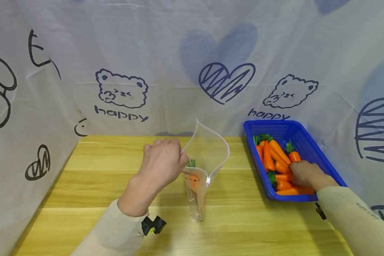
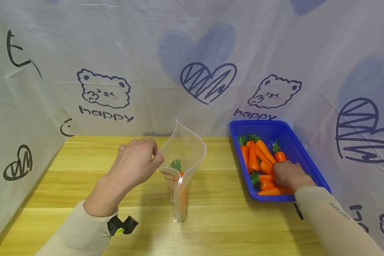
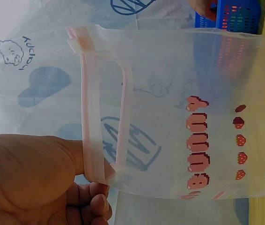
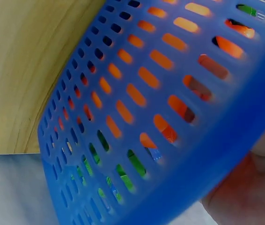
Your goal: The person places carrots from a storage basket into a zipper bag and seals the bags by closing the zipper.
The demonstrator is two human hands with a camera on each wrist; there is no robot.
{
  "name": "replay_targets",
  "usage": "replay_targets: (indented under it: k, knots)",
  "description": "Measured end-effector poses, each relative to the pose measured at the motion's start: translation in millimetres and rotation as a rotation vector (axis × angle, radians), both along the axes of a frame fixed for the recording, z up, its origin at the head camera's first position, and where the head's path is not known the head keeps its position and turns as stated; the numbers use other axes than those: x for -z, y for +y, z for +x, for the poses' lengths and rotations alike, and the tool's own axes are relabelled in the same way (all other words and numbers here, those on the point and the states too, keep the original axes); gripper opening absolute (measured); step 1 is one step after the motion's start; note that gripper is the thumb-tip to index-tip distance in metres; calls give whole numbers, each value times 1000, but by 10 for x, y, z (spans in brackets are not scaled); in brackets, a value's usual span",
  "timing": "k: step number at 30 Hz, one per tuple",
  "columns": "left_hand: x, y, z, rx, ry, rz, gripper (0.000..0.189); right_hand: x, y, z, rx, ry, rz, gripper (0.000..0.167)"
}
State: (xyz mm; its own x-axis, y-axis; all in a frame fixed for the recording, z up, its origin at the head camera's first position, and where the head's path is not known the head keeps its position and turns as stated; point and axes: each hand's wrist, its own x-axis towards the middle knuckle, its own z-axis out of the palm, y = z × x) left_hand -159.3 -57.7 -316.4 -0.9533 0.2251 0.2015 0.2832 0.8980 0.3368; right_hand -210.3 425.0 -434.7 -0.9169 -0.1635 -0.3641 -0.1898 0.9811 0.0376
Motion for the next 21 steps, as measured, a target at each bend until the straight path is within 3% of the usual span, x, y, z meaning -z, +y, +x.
replay_targets:
  k: [11,16,21]
  knots:
    - [1,-12,-1,11,0,4,19,37,-23,16,-58,80,78,3]
    - [2,-22,1,11,-5,6,20,-13,-74,-1,-124,200,213,23]
    - [4,-36,4,11,-5,12,20,-188,-101,-49,-224,290,339,42]
